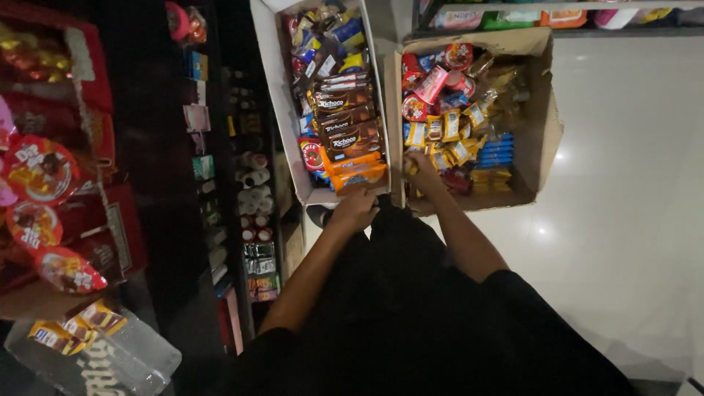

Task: Sorting through boxes of snack packets and organizing them on shelves and a checkout counter.

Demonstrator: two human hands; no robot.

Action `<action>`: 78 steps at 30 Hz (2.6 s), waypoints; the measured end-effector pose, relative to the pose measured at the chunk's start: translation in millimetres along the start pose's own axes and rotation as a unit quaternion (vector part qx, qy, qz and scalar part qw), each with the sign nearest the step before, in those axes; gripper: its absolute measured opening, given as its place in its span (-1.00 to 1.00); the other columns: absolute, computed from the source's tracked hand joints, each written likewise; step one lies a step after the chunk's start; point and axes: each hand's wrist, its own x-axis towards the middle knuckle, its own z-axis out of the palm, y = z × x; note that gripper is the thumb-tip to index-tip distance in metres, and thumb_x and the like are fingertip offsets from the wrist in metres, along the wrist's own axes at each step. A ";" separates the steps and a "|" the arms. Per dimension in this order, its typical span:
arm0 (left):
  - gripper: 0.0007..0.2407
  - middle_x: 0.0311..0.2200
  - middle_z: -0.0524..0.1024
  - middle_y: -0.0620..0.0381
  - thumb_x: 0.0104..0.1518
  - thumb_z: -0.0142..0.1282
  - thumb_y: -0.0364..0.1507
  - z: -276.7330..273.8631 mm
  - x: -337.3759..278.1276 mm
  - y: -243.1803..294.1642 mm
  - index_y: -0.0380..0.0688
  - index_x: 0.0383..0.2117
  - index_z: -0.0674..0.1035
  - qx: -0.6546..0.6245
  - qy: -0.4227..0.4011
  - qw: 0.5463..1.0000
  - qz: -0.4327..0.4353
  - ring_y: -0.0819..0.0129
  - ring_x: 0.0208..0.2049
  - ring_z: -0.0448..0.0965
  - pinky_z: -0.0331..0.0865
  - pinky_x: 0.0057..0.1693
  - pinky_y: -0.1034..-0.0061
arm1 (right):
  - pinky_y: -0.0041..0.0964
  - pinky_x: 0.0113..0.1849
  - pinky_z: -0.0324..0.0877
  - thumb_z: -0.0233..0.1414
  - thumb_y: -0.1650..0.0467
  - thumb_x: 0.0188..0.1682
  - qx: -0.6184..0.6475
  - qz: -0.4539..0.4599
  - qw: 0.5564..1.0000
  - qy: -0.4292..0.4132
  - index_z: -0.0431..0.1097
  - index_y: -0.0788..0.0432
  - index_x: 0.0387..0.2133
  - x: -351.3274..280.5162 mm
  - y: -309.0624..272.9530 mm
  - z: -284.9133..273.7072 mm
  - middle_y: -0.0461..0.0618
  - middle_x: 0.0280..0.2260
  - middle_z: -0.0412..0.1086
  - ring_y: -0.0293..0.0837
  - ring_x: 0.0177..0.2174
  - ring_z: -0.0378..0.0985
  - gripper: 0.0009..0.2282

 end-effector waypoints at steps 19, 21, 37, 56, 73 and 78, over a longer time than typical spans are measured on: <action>-0.38 0.08 0.41 -0.13 0.05 0.37 -0.24 -155.3 -109.6 141.6 -0.21 0.20 0.33 -0.179 0.307 0.914 0.196 -0.02 0.13 0.47 0.39 0.21 0.26 | -0.32 -0.12 0.45 0.15 0.55 -0.05 0.360 -0.094 0.925 -0.073 0.22 0.15 0.06 -109.5 -347.8 -123.3 -0.07 0.05 0.26 -0.22 -0.06 0.44 -0.59; -0.37 0.08 0.43 -0.08 0.08 0.33 -0.18 -169.6 -145.2 147.3 -0.21 0.22 0.33 -0.235 0.309 0.906 0.169 0.09 0.11 0.52 0.45 0.16 0.34 | -0.36 -0.14 0.42 0.15 0.55 -0.05 0.316 -0.125 0.932 -0.127 0.24 0.15 0.10 -118.6 -398.3 -125.4 -0.07 0.02 0.27 -0.24 -0.09 0.41 -0.57; -0.32 0.14 0.50 -0.05 0.03 0.41 -0.43 -223.5 -418.6 106.0 -0.14 0.30 0.27 -0.253 0.558 0.788 0.057 0.19 0.19 0.53 0.43 0.23 0.39 | -0.34 -0.15 0.38 0.08 0.56 0.01 0.302 -0.327 0.846 -0.295 0.21 0.14 -0.09 -162.2 -667.2 17.3 0.07 -0.05 0.34 -0.15 -0.13 0.42 -0.74; -0.65 -0.20 0.67 0.00 0.22 0.22 -0.47 -226.8 -448.0 32.8 -0.20 0.09 0.40 -0.294 0.708 0.640 -0.050 0.40 -0.25 0.70 0.55 -0.14 0.56 | 0.03 0.06 0.32 0.16 0.55 -0.03 -0.203 -0.622 0.751 -0.089 0.33 0.36 -0.03 -157.6 -716.7 106.5 0.27 -0.05 0.34 0.23 -0.03 0.38 -0.69; -0.71 -0.12 0.61 0.02 0.31 0.10 -0.52 -216.2 -438.3 20.2 -0.27 0.10 0.35 -0.339 0.722 0.603 0.025 0.42 -0.10 0.67 0.55 0.00 0.56 | 0.09 0.10 0.21 0.27 0.41 -0.14 -0.252 -0.642 0.712 -0.132 0.39 0.17 0.04 -136.0 -702.0 125.0 0.18 -0.01 0.32 0.18 0.03 0.35 -0.56; -0.68 -0.15 0.61 0.01 0.28 0.12 -0.49 -218.2 -439.6 21.4 -0.26 0.11 0.36 -0.334 0.721 0.607 -0.001 0.42 -0.14 0.66 0.54 -0.05 0.56 | 0.12 0.12 0.17 0.27 0.39 -0.16 -0.246 -0.637 0.718 -0.135 0.40 0.12 -0.03 -160.4 -712.4 109.3 0.09 -0.01 0.34 0.16 0.05 0.35 -0.61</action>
